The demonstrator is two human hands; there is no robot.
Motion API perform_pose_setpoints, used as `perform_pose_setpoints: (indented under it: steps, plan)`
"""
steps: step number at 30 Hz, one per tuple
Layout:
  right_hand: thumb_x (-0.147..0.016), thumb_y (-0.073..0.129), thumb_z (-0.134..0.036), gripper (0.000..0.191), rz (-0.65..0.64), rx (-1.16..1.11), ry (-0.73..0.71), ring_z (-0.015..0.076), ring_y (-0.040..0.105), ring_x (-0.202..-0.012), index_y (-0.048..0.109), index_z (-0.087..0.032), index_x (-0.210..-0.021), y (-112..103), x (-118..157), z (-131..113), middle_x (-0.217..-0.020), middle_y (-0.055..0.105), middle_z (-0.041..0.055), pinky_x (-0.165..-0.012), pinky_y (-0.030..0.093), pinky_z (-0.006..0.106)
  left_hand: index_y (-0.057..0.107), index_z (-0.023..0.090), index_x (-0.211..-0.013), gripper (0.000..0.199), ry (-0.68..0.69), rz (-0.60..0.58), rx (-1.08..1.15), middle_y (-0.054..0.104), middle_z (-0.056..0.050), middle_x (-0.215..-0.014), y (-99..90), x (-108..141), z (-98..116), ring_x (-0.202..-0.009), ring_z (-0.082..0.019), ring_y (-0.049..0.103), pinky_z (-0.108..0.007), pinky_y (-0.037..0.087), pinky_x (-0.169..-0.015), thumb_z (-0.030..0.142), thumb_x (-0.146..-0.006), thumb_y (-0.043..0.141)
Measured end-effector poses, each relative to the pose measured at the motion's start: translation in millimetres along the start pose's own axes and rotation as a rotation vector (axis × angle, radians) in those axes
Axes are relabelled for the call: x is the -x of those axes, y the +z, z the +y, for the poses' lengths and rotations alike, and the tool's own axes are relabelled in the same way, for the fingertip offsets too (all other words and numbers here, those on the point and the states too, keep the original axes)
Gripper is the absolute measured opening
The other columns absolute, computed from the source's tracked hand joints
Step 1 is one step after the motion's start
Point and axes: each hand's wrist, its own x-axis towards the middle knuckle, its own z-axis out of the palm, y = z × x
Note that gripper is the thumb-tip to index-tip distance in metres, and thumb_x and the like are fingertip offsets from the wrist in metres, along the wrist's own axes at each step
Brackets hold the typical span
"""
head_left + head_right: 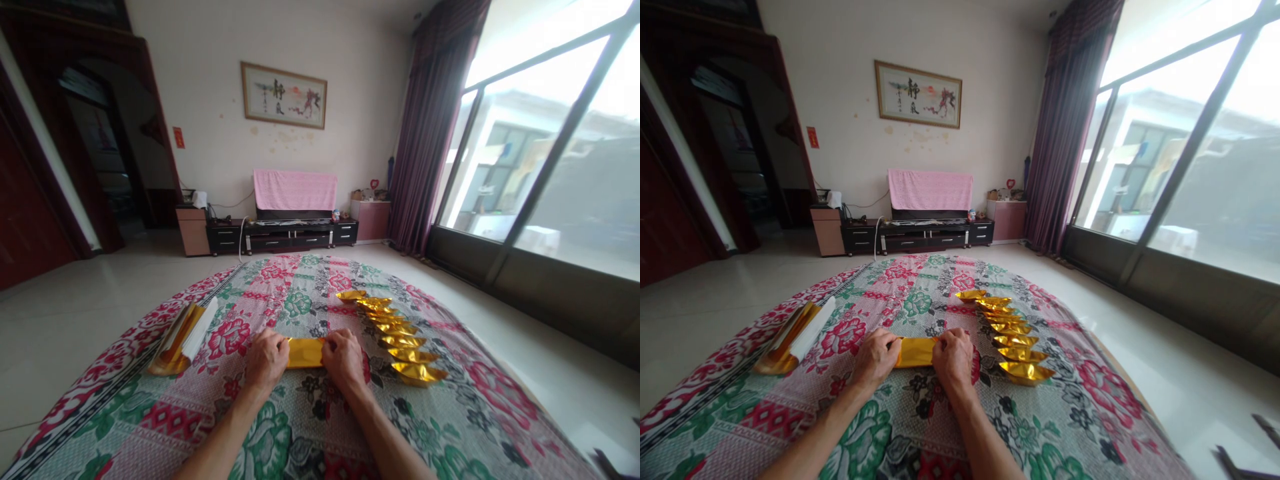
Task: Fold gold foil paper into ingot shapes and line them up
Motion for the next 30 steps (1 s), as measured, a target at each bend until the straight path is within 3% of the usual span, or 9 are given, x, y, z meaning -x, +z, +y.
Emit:
perform_pose_setpoints:
  steps: [20,30]
  plan:
    - [-0.069,0.053,-0.015,0.015,-0.013,0.034,0.005,0.0123,0.049,-0.071,0.065,-0.02,-0.063,-2,1,-1,-0.078,0.06,0.0021,-0.067,0.032,0.021,0.062,0.018,-0.062,0.024,-0.01,-0.015,-0.027,0.059,-0.004,-0.072,-0.1,0,1,-0.076,-0.015,0.053,-0.025,0.037,-0.074,0.024,-0.078,0.044]
    - [-0.072,0.051,-0.016,0.016,-0.021,0.114,-0.023,0.0138,0.048,-0.072,0.064,-0.019,-0.064,2,2,0,-0.08,0.059,0.0041,-0.067,0.03,0.023,0.06,0.018,-0.065,0.024,0.045,-0.023,-0.236,0.057,-0.006,-0.073,-3.8,0,10,-0.074,-0.018,0.052,-0.028,0.036,-0.069,0.023,-0.079,0.042]
